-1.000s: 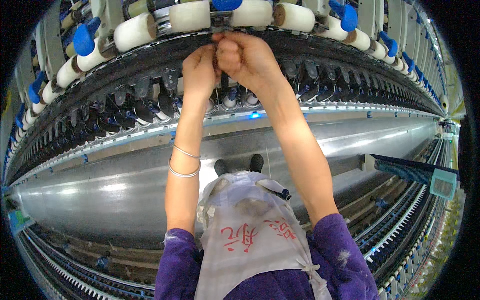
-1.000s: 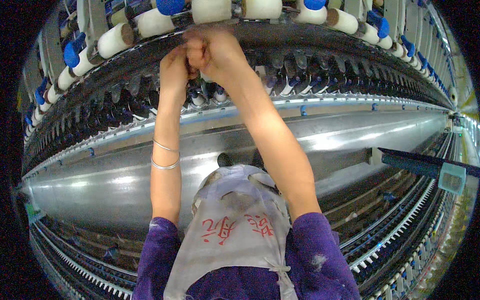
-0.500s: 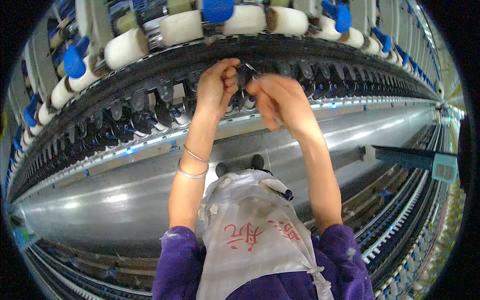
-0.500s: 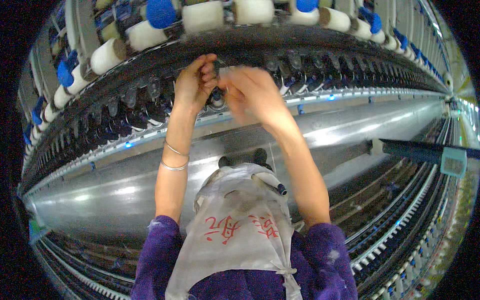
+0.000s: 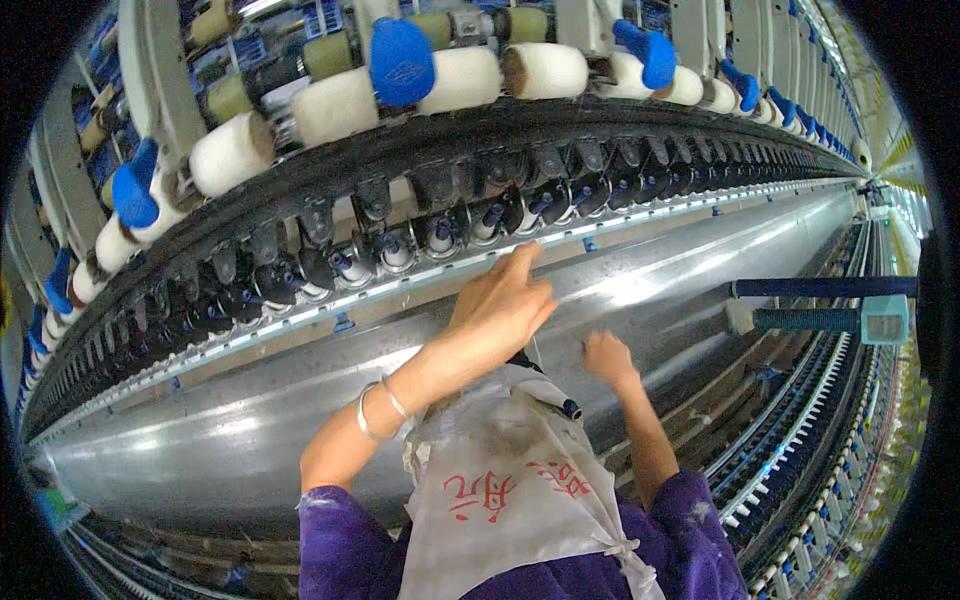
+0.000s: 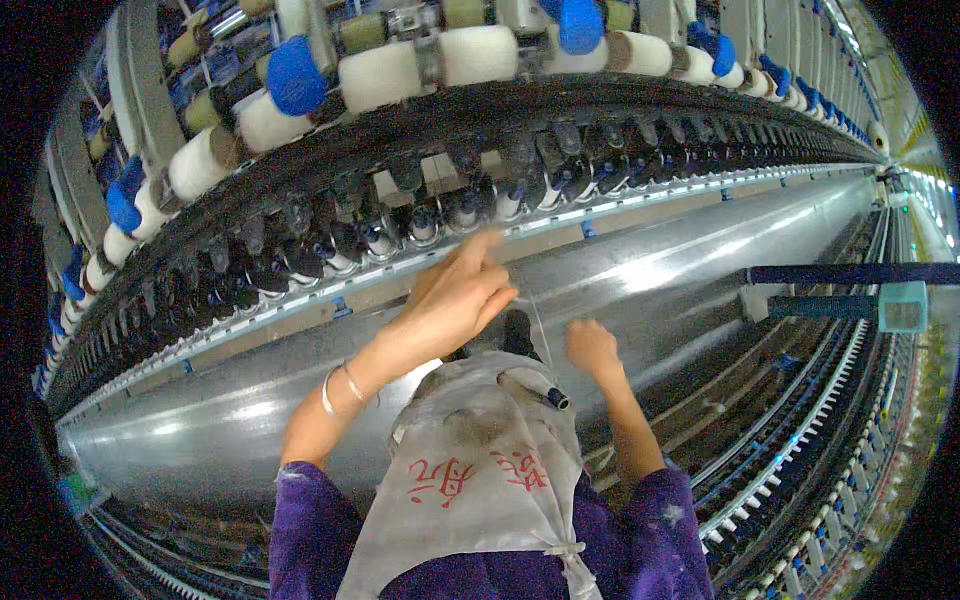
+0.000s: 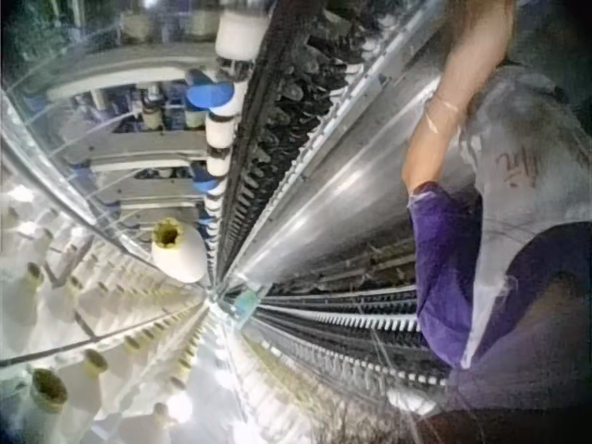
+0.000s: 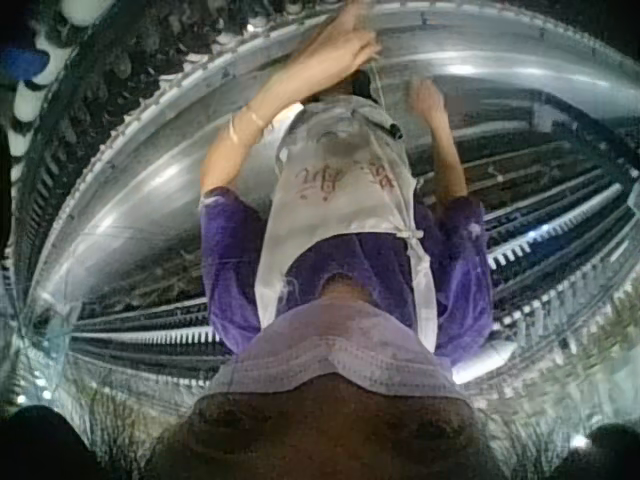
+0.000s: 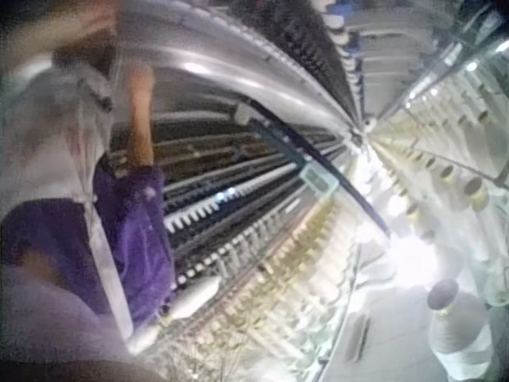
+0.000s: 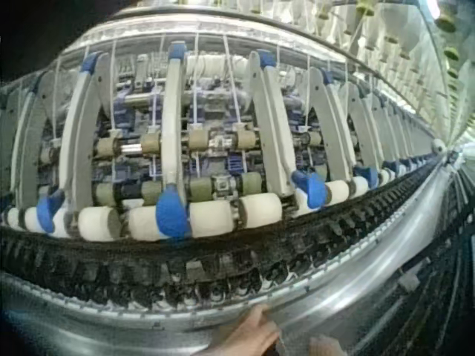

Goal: The person works along a circular spinning machine, repeatedly reaching into the lower section to thread or tie yarn and adjust small components. They use a blue-handled tool to manipulate parts and occasionally reach up to the upper spindles to guide yarn. The task continues along the machine's circumference without a visible final state.

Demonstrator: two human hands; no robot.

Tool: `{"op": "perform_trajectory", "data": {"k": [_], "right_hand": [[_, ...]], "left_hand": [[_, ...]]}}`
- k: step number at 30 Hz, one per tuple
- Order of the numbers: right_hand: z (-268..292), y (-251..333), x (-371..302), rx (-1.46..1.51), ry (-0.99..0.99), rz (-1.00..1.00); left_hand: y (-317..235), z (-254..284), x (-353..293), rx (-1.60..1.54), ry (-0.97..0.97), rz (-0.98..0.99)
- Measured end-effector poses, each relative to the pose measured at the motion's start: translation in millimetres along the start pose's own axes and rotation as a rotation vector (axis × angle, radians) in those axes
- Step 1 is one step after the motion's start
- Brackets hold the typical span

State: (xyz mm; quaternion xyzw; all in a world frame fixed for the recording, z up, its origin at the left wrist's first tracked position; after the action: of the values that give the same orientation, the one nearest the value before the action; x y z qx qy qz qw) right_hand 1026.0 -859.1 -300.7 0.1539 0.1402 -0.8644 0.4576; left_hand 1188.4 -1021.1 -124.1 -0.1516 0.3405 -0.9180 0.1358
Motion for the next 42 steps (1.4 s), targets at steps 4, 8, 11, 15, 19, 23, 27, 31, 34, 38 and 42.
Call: {"op": "perform_trajectory", "data": {"k": [4, 8, 11, 15, 19, 23, 27, 31, 34, 38, 42], "right_hand": [[-64, -43, -29, 0.401, 0.292, 0.115], [-49, -35, -38, 0.512, 0.297, 0.200], [-5, -15, -63, 0.781, 0.233, 0.551], [17, -50, -92, 0.811, 0.367, 0.501], [29, -112, -114, 0.650, 0.332, 0.651], [10, -149, -125, 0.313, 0.354, 0.697], [15, -169, -125, 0.275, 0.004, 0.704], [9, -201, -113, 0.313, 0.090, 0.621], [3, -230, -98, 0.344, 0.265, 0.529], [33, -265, -71, 0.417, 0.059, 0.476], [81, -298, -25, 0.666, -0.006, 0.406]], "left_hand": [[8, 72, 15, 0.221, -0.622, 0.122], [8, 101, 57, 0.852, -0.413, 0.071], [-12, 104, 55, 0.796, -0.552, -0.027], [0, 29, 6, -0.168, -0.624, 0.057], [32, -225, -63, -0.722, 0.356, 0.575], [58, -324, -82, 0.225, 0.230, 0.709], [6, -344, 18, 0.272, 0.090, 0.203], [-19, -355, 99, 0.036, 0.123, 0.512], [-39, -333, 150, 0.126, -0.147, 0.381], [-37, -312, 206, 0.074, -0.352, 0.250], [-27, -331, 251, -0.206, -0.239, 0.308]]}}
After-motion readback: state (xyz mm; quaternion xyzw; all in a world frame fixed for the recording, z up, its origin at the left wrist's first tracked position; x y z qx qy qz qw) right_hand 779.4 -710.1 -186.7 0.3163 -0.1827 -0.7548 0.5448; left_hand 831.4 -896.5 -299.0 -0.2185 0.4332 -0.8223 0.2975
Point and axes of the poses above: each hand's wrist, its own x-axis towards the middle knuckle, its own z-axis out of the back of the hand, y = z × x, the point moved 7 cm from there along x, towards the middle knuckle, and after that the axes turned 12 degrees about -z, right-handed, at the moved point
